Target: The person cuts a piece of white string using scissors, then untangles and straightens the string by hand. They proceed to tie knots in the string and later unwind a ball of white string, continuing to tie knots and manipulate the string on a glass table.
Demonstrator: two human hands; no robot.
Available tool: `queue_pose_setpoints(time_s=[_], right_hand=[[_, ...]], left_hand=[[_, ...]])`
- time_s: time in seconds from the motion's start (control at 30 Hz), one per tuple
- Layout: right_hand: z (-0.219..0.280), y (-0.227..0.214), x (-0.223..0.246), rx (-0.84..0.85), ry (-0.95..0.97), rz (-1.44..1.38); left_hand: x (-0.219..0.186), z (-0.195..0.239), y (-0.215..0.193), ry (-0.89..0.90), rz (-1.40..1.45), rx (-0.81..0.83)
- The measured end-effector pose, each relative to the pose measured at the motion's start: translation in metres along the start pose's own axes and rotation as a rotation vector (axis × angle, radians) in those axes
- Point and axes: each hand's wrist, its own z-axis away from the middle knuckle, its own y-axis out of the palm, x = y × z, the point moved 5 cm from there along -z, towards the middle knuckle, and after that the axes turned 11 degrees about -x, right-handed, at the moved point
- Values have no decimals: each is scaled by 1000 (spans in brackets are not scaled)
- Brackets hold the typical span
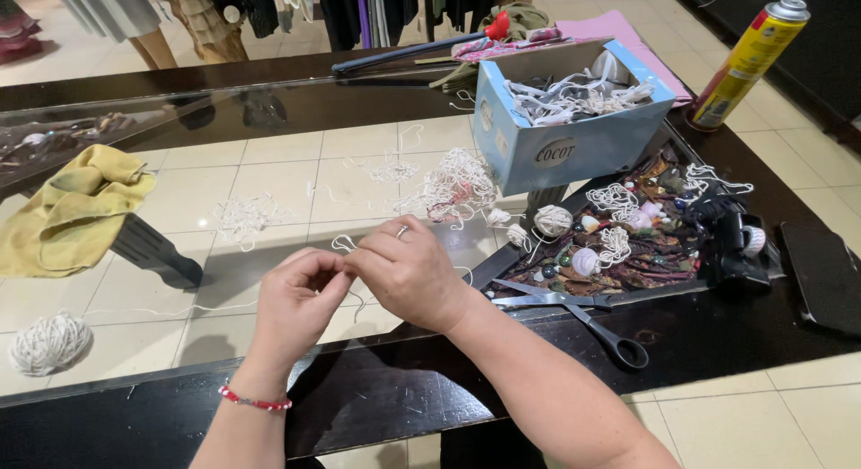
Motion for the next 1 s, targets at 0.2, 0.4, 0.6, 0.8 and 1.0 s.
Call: queue_pose_setpoints(time_s=[0.2,0.4,0.6,0.8,1.0], right_hand=[[21,18,-10,90,-43,91],[31,25,-12,211,30,32],[29,23,-19,312,530,-344],[29,20,-15,248,321,-105],[44,28,-31,225,583,-233]], left_hand=[[6,1,1,-52,16,-52],[-12,2,3,89,-92,-76],[10,3,0,58,-23,-172],[11,4,3,73,-17,-194],[12,2,3,106,-12,-190]])
